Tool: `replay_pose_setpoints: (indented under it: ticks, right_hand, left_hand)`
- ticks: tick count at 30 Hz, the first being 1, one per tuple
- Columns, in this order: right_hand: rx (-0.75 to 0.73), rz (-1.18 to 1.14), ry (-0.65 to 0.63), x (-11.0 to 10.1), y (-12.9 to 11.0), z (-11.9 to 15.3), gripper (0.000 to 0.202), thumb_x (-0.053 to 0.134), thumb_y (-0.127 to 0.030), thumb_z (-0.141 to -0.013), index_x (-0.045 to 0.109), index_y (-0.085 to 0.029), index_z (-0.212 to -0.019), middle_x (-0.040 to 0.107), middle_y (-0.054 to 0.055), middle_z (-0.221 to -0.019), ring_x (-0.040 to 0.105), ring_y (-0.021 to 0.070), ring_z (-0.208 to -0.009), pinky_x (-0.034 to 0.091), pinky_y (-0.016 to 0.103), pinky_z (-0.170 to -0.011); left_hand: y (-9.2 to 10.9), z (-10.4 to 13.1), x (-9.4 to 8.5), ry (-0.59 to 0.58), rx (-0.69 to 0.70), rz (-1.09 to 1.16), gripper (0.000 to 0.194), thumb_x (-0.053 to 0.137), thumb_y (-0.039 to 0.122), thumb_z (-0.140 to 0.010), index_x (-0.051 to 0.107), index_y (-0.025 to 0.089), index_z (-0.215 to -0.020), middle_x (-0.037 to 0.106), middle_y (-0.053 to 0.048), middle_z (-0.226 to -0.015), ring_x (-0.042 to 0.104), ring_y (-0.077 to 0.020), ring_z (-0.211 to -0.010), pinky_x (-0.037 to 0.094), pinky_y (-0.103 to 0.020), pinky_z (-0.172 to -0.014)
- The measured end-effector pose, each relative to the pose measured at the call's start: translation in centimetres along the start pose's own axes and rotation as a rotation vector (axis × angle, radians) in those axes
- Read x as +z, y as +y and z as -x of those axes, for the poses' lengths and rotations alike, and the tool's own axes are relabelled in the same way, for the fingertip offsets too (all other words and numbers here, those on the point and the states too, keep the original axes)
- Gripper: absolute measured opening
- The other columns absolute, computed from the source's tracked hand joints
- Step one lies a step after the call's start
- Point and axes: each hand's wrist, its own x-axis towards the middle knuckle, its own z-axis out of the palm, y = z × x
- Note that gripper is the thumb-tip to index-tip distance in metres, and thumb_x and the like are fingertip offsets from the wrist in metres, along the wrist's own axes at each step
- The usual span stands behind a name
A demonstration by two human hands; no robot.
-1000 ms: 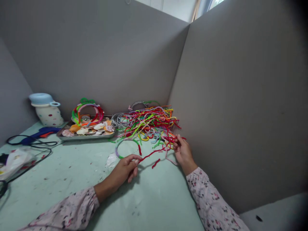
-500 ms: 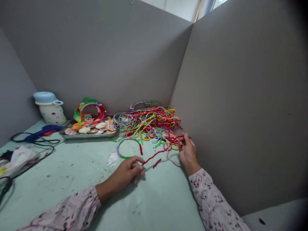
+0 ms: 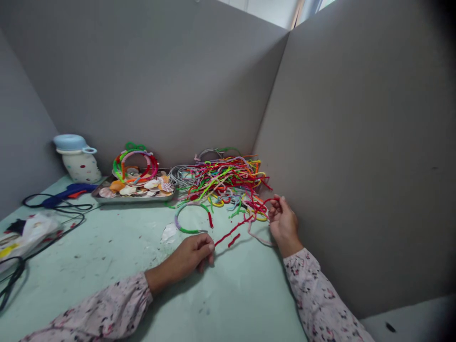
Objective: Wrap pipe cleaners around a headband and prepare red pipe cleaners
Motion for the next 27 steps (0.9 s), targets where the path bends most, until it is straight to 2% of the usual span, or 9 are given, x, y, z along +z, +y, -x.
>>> replay_pose_setpoints:
  ticks: [9,18,20,24,27]
  right_hand:
    - [0.012,0.038,0.093,0.1,-0.4,0.0,0.025,0.071,-0.035,-0.075,0.056,-0.016,-0.069,0.054,-0.007,-0.053,0.044,0.0017,-0.038,0.034,0.011,-0.033]
    - [0.019,0.015,0.066,0.0,-0.4,0.0,0.016,0.07,-0.025,-0.073,0.057,-0.015,-0.072,0.055,-0.007,-0.054,0.042,0.0008,-0.036,0.034,0.011,-0.033]
    - [0.049,-0.009,0.067,0.0,-0.5,0.0,0.016,0.068,-0.025,-0.075,0.056,-0.015,-0.071,0.053,-0.008,-0.051,0.041,0.001,-0.035,0.032,0.011,-0.032]
    - [0.115,-0.059,0.062,-0.1,-0.8,0.2,0.019,0.065,-0.026,-0.078,0.052,-0.016,-0.068,0.046,-0.009,-0.045,0.037,0.0017,-0.032,0.028,0.013,-0.03]
    - [0.132,-0.092,0.06,0.0,-0.9,0.2,0.02,0.063,-0.025,-0.081,0.051,-0.016,-0.068,0.045,-0.01,-0.045,0.036,0.0016,-0.032,0.028,0.014,-0.031]
  left_hand:
    - [0.1,0.6,-0.1,-0.032,-0.033,-0.11,0.018,0.047,0.033,-0.083,0.049,0.018,-0.074,0.054,0.003,-0.055,0.042,-0.008,-0.042,0.03,-0.02,-0.043]
    - [0.3,1.0,-0.4,-0.06,0.012,-0.128,0.013,0.043,0.021,-0.073,0.044,0.018,-0.061,0.047,0.005,-0.047,0.036,-0.0075,-0.041,0.025,-0.019,-0.041]
    - [0.4,1.0,-0.6,-0.025,0.038,-0.084,0.014,0.043,0.023,-0.074,0.043,0.019,-0.06,0.046,0.005,-0.047,0.035,-0.0073,-0.041,0.025,-0.019,-0.041]
    - [0.9,0.9,-1.0,0.119,0.136,0.005,0.019,0.044,0.028,-0.076,0.041,0.019,-0.059,0.042,0.006,-0.045,0.034,-0.0068,-0.041,0.025,-0.019,-0.042]
    - [1.4,1.0,-1.1,0.164,0.173,0.012,0.02,0.045,0.028,-0.076,0.041,0.019,-0.059,0.042,0.006,-0.046,0.033,-0.0065,-0.042,0.025,-0.019,-0.042]
